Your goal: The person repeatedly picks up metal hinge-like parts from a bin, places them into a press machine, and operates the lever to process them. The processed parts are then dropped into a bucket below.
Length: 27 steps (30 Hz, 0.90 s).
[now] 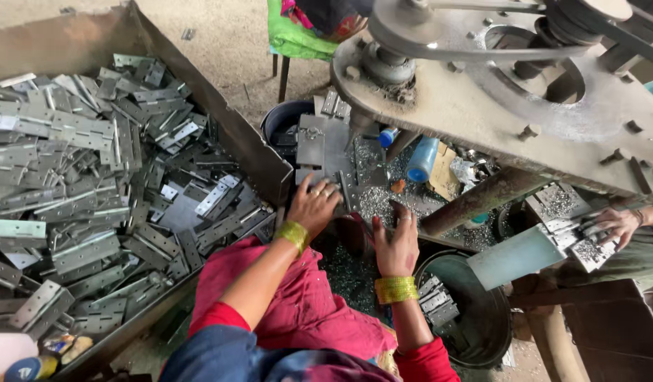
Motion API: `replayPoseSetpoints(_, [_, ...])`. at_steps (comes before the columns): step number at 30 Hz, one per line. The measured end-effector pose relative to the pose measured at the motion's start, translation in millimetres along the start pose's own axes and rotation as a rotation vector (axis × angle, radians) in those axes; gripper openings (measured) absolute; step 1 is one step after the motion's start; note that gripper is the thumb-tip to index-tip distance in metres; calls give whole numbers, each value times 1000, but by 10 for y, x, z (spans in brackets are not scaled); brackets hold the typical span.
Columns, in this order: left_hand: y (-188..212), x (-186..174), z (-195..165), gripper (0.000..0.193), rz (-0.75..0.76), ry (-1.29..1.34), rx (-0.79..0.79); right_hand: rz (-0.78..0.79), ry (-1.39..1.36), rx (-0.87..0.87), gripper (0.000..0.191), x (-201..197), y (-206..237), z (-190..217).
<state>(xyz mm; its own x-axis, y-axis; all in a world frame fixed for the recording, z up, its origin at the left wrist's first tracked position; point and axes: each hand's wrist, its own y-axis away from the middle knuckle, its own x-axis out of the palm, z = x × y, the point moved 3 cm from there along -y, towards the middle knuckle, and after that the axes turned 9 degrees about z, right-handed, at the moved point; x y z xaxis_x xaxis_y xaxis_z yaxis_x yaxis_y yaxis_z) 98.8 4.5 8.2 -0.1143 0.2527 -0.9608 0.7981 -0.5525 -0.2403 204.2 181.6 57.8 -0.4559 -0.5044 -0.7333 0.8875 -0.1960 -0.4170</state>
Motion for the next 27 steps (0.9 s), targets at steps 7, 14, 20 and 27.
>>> replayPoseSetpoints(7, [-1093, -201, -455, 28, 58, -291, -221, 26, -64, 54, 45, -27, -95, -38])
replayPoseSetpoints(14, [-608, -57, -266, 42, -5, -136, -347, 37, -67, 44, 38, 5, -68, -50])
replayPoseSetpoints(20, [-354, 179, -501, 37, 189, -508, -151, 79, -54, 86, 36, -24, -103, 20])
replayPoseSetpoints(27, [-694, 105, -148, 27, 83, -397, -321, 117, -70, 118, 35, -47, -174, 56])
